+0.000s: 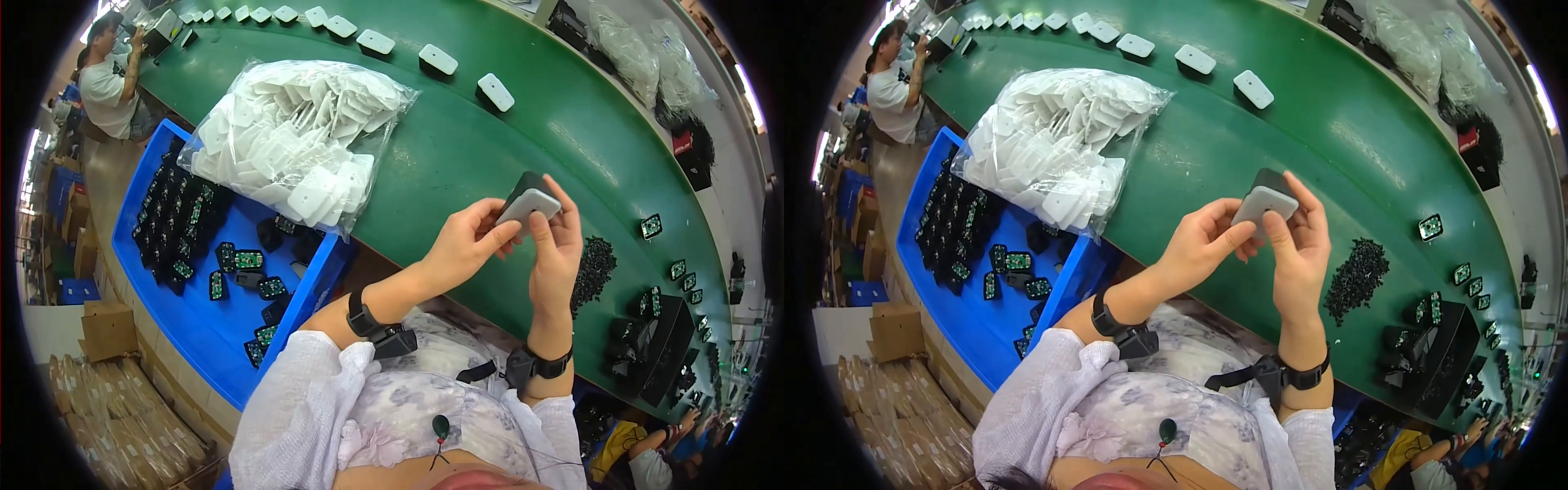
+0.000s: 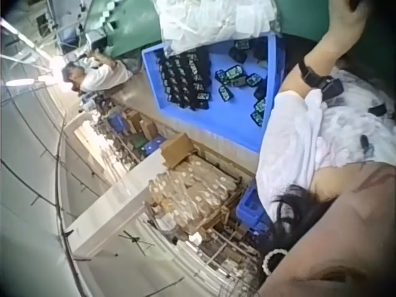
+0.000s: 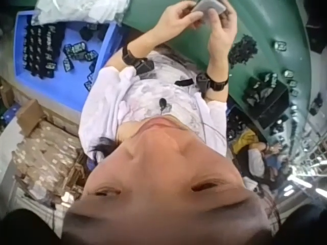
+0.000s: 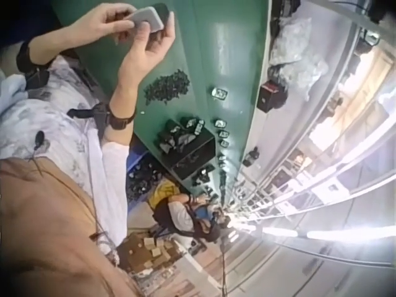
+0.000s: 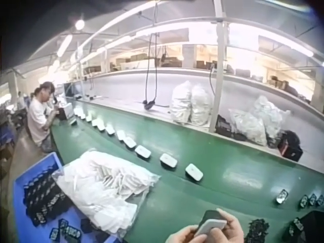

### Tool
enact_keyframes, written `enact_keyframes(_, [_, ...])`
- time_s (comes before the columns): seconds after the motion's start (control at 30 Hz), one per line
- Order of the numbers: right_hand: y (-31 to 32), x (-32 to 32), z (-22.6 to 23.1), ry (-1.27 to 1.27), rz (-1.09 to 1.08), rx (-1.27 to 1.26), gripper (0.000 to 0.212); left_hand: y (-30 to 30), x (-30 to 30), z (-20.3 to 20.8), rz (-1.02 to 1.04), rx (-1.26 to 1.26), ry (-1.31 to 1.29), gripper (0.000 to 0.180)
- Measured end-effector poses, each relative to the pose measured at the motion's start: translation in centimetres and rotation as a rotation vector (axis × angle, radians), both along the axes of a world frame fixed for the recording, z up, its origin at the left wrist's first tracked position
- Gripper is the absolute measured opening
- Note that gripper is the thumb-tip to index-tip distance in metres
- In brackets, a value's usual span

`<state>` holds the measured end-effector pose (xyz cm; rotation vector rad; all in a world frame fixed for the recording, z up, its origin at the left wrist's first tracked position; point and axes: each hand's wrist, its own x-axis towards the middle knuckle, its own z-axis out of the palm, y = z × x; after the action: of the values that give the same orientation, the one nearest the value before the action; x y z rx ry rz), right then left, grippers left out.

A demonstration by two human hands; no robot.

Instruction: Assembling small electronic components into plastic housings on a factory production line.

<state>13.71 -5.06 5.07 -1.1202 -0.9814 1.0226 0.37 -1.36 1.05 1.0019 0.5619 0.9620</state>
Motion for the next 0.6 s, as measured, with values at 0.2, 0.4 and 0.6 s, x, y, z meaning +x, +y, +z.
enact_keyframes(0.2, [7.4,6.5,-0.6,-0.39,-0.135,0.043,0.04,4.9,-4.6,0.3,0.5,0.691,0.739,0.035])
enact_keyframes(0.4, [14.5,14.4,-5.3,-0.554,-0.194,-0.052,0.029,9.8,-11.7,0.4,1.103,0.823,1.33,0.029])
enact_keyframes(0.6, [18.2,14.9,-7.2,-0.582,-0.006,-0.173,0.024,12.2,-13.4,-1.8,1.073,0.54,1.89,0.026])
